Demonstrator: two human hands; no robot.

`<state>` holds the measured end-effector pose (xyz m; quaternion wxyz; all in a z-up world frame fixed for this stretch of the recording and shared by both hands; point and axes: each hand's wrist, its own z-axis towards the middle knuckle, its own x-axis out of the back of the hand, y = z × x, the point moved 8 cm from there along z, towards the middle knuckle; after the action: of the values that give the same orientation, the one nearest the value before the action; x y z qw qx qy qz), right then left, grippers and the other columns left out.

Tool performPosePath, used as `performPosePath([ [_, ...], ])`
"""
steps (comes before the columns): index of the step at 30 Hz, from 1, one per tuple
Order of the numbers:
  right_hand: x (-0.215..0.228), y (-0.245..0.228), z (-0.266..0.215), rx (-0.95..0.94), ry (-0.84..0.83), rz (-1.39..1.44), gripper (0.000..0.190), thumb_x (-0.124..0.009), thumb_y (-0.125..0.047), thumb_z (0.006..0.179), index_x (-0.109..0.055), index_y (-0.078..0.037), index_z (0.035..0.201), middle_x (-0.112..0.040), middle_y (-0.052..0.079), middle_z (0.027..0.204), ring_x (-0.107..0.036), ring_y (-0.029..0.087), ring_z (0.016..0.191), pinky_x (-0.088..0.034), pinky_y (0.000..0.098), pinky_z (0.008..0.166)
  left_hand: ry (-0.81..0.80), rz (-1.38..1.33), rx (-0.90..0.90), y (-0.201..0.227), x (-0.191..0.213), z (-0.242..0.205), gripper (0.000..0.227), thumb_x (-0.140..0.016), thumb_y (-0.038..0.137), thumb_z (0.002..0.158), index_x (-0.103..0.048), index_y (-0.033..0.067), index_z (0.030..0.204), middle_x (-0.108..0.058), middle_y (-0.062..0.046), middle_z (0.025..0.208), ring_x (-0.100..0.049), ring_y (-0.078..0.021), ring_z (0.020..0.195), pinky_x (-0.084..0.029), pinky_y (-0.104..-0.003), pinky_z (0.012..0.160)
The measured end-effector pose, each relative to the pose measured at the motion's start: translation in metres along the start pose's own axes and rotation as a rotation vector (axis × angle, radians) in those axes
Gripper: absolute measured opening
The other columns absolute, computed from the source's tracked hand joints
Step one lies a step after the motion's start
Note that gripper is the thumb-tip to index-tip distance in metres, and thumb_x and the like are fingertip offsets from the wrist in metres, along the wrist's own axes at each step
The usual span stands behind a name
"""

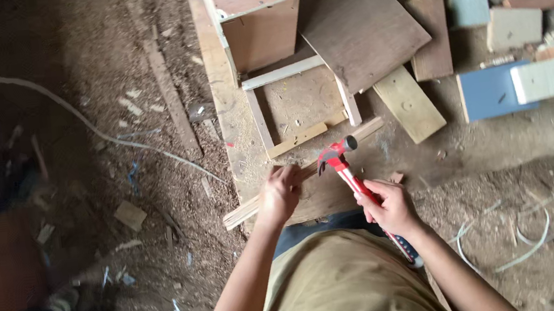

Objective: The person handles several small wooden pieces, aligns them, and uses a hammer to tap them into place. They then pick up additional pieces and fit them together to form a small wooden structure.

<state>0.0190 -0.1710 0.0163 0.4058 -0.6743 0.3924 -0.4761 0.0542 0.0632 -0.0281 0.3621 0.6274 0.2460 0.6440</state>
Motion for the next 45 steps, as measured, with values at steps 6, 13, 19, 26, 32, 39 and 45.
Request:
performPosePath([
  [6, -0.018, 0.033, -0.022, -0.040, 0.117, 0.018, 0.014, -0.060, -0.008, 0.103, -0.069, 0.002, 0.107, -0.068, 0.005, 0.079, -0.063, 0.008, 0.056, -0.051, 0.0234, 0.049, -0.056, 0.127, -0.169, -0.011, -0.014, 0.016, 0.016, -0.074, 0.005, 0.082, -0.074, 0.0133, 0.097, -0.074, -0.007, 0.099, -0.068, -0.0309, 0.102, -0.055, -0.042, 0.093],
  [13, -0.017, 0.045, -0.017, -0.179, 0.143, 0.018, 0.023, -0.058, -0.008, 0.100, -0.065, -0.002, 0.121, -0.074, 0.005, 0.096, -0.068, 0.008, 0.065, -0.053, 0.0226, 0.052, -0.038, 0.088, -0.185, -0.005, 0.016, 0.006, 0.042, -0.083, 0.020, 0.076, -0.071, 0.0105, 0.115, -0.068, -0.011, 0.122, -0.063, -0.0320, 0.112, -0.050, -0.045, 0.097],
  [19, -0.023, 0.039, 0.002, -0.182, 0.124, -0.081, 0.021, -0.061, -0.008, 0.098, -0.067, -0.002, 0.116, -0.073, 0.005, 0.087, -0.065, 0.010, 0.060, -0.053, 0.0248, 0.052, -0.105, 0.218, -0.015, -0.016, 0.050, -0.002, 0.065, -0.085, 0.027, 0.072, -0.063, 0.0092, 0.130, -0.063, -0.013, 0.127, -0.060, -0.0321, 0.114, -0.049, -0.043, 0.101],
  [26, -0.033, 0.028, 0.011, -0.100, 0.095, -0.122, 0.016, -0.062, -0.008, 0.099, -0.067, 0.000, 0.112, -0.069, 0.004, 0.081, -0.064, 0.011, 0.058, -0.052, 0.0261, 0.053, -0.362, 0.315, 0.064, -0.053, 0.031, -0.005, 0.044, -0.078, 0.033, 0.086, -0.065, 0.0100, 0.122, -0.067, -0.012, 0.114, -0.065, -0.0285, 0.103, -0.056, -0.042, 0.090],
  [32, -0.031, 0.017, 0.015, -0.059, 0.132, -0.138, 0.020, -0.062, -0.007, 0.096, -0.067, -0.001, 0.114, -0.070, 0.004, 0.079, -0.065, 0.011, 0.056, -0.053, 0.0269, 0.052, -0.334, 0.138, 0.049, -0.045, 0.034, -0.002, 0.029, -0.067, 0.030, 0.095, -0.065, 0.0119, 0.117, -0.069, -0.013, 0.107, -0.070, -0.0346, 0.095, -0.057, -0.046, 0.081],
  [39, -0.027, 0.028, 0.007, -0.034, 0.187, -0.189, 0.016, -0.063, -0.007, 0.095, -0.067, -0.001, 0.110, -0.071, 0.005, 0.078, -0.065, 0.012, 0.061, -0.053, 0.0276, 0.054, -0.413, 0.237, 0.073, -0.064, 0.011, -0.014, 0.038, -0.060, 0.037, 0.102, -0.055, 0.0061, 0.124, -0.064, -0.017, 0.108, -0.069, -0.0360, 0.093, -0.058, -0.047, 0.082],
  [45, -0.028, 0.033, 0.007, -0.020, 0.199, -0.203, 0.015, -0.064, -0.009, 0.096, -0.067, -0.002, 0.108, -0.069, 0.006, 0.075, -0.064, 0.014, 0.059, -0.052, 0.0296, 0.054, -0.324, 0.278, -0.031, -0.050, 0.014, -0.019, 0.047, -0.065, 0.035, 0.092, -0.053, 0.0049, 0.126, -0.066, -0.016, 0.107, -0.069, -0.0351, 0.099, -0.058, -0.046, 0.081],
])
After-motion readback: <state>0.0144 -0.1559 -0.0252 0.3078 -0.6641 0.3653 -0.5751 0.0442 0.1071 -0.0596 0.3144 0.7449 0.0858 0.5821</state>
